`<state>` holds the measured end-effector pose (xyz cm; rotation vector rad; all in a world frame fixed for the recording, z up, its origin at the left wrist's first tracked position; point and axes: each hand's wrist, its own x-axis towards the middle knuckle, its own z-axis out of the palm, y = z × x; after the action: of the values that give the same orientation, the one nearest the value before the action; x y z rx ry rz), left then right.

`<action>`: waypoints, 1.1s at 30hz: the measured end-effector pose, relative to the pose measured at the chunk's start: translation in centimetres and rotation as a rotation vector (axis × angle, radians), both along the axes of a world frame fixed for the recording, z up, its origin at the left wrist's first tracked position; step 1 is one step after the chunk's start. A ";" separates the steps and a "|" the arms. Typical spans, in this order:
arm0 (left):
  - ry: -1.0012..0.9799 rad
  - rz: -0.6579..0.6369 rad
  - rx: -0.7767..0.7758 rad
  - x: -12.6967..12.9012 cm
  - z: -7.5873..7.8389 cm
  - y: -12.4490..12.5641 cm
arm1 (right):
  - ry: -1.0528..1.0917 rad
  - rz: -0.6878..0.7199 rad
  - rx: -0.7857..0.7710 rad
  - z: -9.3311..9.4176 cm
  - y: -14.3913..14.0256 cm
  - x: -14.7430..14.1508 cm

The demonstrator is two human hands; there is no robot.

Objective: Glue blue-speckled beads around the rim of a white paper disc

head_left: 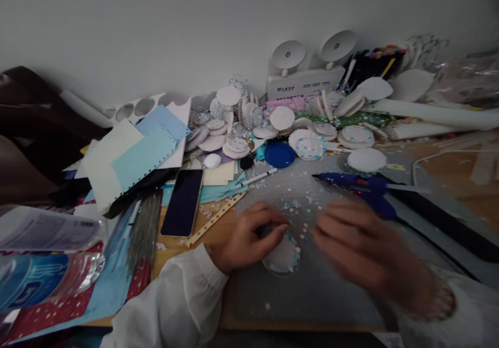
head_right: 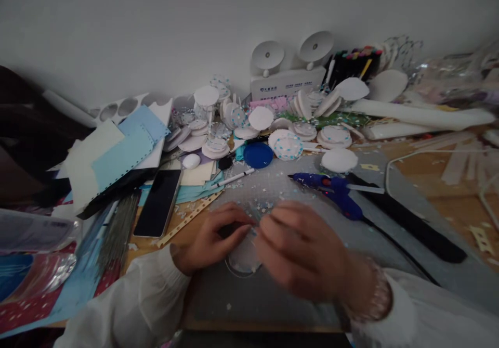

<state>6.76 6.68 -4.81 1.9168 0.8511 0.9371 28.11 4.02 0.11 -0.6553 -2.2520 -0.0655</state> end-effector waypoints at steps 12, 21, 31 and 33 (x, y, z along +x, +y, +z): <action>-0.359 -0.007 -0.450 -0.6 0.6 -0.1 | -0.184 0.095 0.341 -1.7 1.7 -3.6; -0.341 0.036 -0.579 -0.1 0.5 0.0 | -0.135 0.037 0.223 -2.1 1.1 -3.3; -0.399 -0.004 -0.581 -0.3 0.2 -0.2 | -0.094 -0.027 0.181 -2.9 0.6 -2.5; -0.420 -0.040 -0.566 -0.4 0.1 -0.2 | -0.092 -0.056 0.175 -3.3 0.2 -2.5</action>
<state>6.38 6.44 -4.71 1.1950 0.7232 0.9103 25.65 4.27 -3.22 -0.6316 -2.2838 -0.3227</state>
